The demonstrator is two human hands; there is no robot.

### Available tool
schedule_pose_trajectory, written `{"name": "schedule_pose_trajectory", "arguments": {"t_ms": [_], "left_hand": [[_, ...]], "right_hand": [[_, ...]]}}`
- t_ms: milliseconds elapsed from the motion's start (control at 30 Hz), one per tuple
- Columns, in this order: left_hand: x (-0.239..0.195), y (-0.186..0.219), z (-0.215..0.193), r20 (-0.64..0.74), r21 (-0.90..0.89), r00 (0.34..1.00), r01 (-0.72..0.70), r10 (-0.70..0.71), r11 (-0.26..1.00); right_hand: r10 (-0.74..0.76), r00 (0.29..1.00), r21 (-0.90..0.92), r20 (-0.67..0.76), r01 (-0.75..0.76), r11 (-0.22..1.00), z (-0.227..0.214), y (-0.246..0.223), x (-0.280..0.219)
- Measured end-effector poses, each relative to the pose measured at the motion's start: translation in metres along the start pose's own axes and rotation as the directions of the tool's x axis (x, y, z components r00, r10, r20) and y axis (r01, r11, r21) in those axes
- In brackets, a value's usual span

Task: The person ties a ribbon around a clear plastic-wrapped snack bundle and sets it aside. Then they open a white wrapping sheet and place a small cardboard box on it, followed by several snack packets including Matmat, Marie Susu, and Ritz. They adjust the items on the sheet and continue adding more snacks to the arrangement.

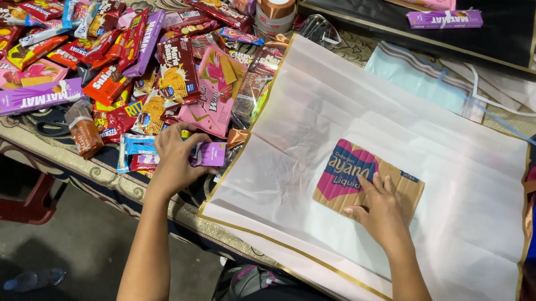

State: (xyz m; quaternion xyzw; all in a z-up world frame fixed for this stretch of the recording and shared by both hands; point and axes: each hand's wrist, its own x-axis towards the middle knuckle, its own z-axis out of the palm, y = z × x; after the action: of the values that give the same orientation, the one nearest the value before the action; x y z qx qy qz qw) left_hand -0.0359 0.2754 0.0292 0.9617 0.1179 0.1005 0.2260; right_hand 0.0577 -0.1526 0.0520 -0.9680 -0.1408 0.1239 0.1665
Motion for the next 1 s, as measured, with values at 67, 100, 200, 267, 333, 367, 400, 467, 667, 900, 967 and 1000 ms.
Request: {"name": "schedule_pose_trajectory", "arguments": {"t_ms": [67,100,200,267,333,367,400,467,667,900,967,1000], "left_hand": [[0.001,-0.002,-0.008,0.004,-0.051,1.0,-0.015,0.015,0.999],[0.002,-0.004,-0.012,0.007,-0.103,1.0,-0.029,0.03,0.994],[0.017,-0.014,-0.035,-0.257,-0.353,0.966,-0.098,0.004,0.93],[0.044,-0.051,-0.033,-0.423,-0.464,0.891,-0.056,-0.165,0.884],[0.079,-0.11,-0.021,-0.546,-0.57,0.765,-0.04,-0.342,0.821],[0.1,-0.15,-0.009,-0.414,-0.818,0.704,-0.009,-0.577,0.576],[0.123,-0.19,0.002,-0.209,-0.965,0.633,-0.012,-0.745,0.26],[0.154,-0.225,0.02,-0.214,-0.965,0.568,0.003,-0.795,0.262],[0.204,-0.225,0.038,-0.199,-0.98,0.408,-0.106,-0.891,0.17],[0.194,-0.159,0.016,-0.067,-0.952,0.455,-0.295,-0.888,-0.079],[0.168,-0.118,-0.003,-0.037,-0.96,0.509,-0.258,-0.86,-0.111],[0.154,-0.097,-0.012,-0.004,-0.966,0.558,-0.218,-0.83,-0.142]], "right_hand": [[-0.012,1.0,-0.002,0.0,0.012,1.0,0.002,0.003,0.002],[-0.025,1.0,-0.004,0.001,0.025,1.0,0.003,0.004,0.003],[-0.033,0.999,-0.011,-0.003,0.033,0.999,0.006,0.008,0.005],[-0.024,1.0,-0.003,-0.009,0.024,1.0,0.004,0.006,0.004],[-0.016,1.0,0.006,-0.013,0.016,1.0,0.003,0.004,0.003],[-0.022,1.0,0.005,-0.014,0.023,1.0,0.003,0.004,0.002],[-0.028,0.999,0.006,-0.017,0.028,1.0,0.003,0.004,0.001],[-0.02,1.0,0.006,-0.007,0.02,1.0,0.005,0.006,0.002],[0.016,1.0,0.003,-0.002,-0.016,1.0,0.006,0.006,0.002],[0.025,1.0,-0.003,0.01,-0.025,1.0,0.004,0.005,0.001],[0.028,1.0,0.004,0.001,-0.028,1.0,0.004,0.003,0.001],[0.03,1.0,0.009,-0.005,-0.03,0.999,0.003,0.003,0.001]]}}
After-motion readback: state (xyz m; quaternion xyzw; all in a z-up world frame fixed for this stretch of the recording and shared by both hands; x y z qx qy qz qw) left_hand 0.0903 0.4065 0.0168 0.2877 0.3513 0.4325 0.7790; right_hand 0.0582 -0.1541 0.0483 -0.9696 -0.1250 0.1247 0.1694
